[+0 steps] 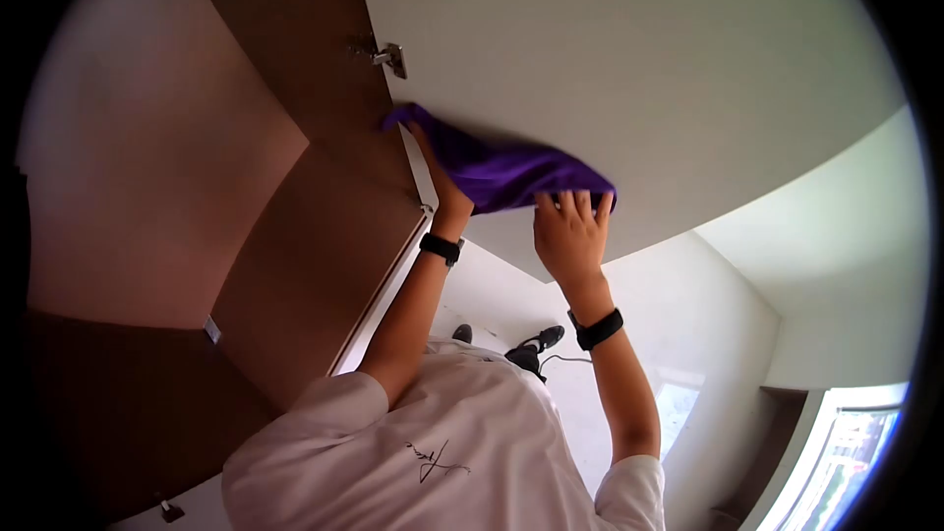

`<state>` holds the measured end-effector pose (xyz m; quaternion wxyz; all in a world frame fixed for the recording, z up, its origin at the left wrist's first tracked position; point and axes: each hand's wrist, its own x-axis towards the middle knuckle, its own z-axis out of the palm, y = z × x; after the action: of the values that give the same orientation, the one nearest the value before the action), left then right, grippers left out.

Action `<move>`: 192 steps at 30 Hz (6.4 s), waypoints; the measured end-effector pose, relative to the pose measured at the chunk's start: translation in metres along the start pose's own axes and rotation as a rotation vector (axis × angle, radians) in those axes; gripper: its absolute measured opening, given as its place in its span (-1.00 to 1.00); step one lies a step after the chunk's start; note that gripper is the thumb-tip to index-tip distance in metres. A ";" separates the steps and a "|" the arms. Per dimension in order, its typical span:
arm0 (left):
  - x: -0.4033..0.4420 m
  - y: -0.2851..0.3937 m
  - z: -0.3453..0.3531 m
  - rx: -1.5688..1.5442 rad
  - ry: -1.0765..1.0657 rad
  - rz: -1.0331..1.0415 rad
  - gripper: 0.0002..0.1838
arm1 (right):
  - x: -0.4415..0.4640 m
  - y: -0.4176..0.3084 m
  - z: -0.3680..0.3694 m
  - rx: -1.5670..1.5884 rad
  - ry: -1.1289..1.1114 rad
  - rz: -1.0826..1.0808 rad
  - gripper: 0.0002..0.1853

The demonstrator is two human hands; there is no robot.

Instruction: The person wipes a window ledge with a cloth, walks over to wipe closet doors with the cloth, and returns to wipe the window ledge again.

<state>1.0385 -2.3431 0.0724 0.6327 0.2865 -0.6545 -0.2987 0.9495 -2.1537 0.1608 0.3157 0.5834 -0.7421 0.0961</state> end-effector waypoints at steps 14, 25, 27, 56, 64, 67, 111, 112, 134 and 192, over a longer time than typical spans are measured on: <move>0.007 -0.097 -0.006 -0.900 0.120 -0.455 -0.48 | 0.070 -0.065 0.009 0.183 0.022 -0.100 -0.63; -0.172 0.053 0.037 -0.205 -0.488 -0.657 0.00 | -0.143 0.071 0.038 0.124 -0.286 0.000 -0.73; -0.130 0.111 0.047 -0.296 -0.438 -0.503 0.07 | -0.124 0.097 0.004 0.178 -0.098 0.062 -0.56; -0.098 0.267 0.134 0.624 -0.045 0.121 0.09 | -0.024 0.170 0.008 2.213 -0.476 0.025 -0.56; -0.154 0.264 0.104 0.195 0.040 -0.236 -0.18 | -0.046 0.186 -0.014 1.643 -0.359 -0.369 -0.78; -0.164 0.277 0.087 0.067 0.233 -0.249 -0.27 | -0.048 0.176 -0.038 1.650 -0.287 -0.471 -0.82; 0.121 0.579 -0.277 1.529 0.233 0.774 -0.37 | 0.328 -0.088 -0.370 1.492 1.014 -0.585 -0.65; 0.139 0.581 -0.281 1.508 0.266 0.803 -0.36 | 0.333 -0.096 -0.365 1.418 1.048 -0.551 -0.65; 0.313 0.558 -0.270 2.082 0.151 0.570 -0.14 | 0.408 -0.118 -0.300 1.124 1.099 -0.593 -0.32; 0.271 0.490 -0.325 1.654 0.672 0.518 -0.19 | 0.406 -0.127 -0.284 0.960 1.051 -0.645 -0.47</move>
<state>1.3549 -2.2345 0.6262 0.4305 0.5628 -0.4852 0.5125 1.1201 -2.3736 0.5895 0.3510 0.7212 -0.1660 0.5737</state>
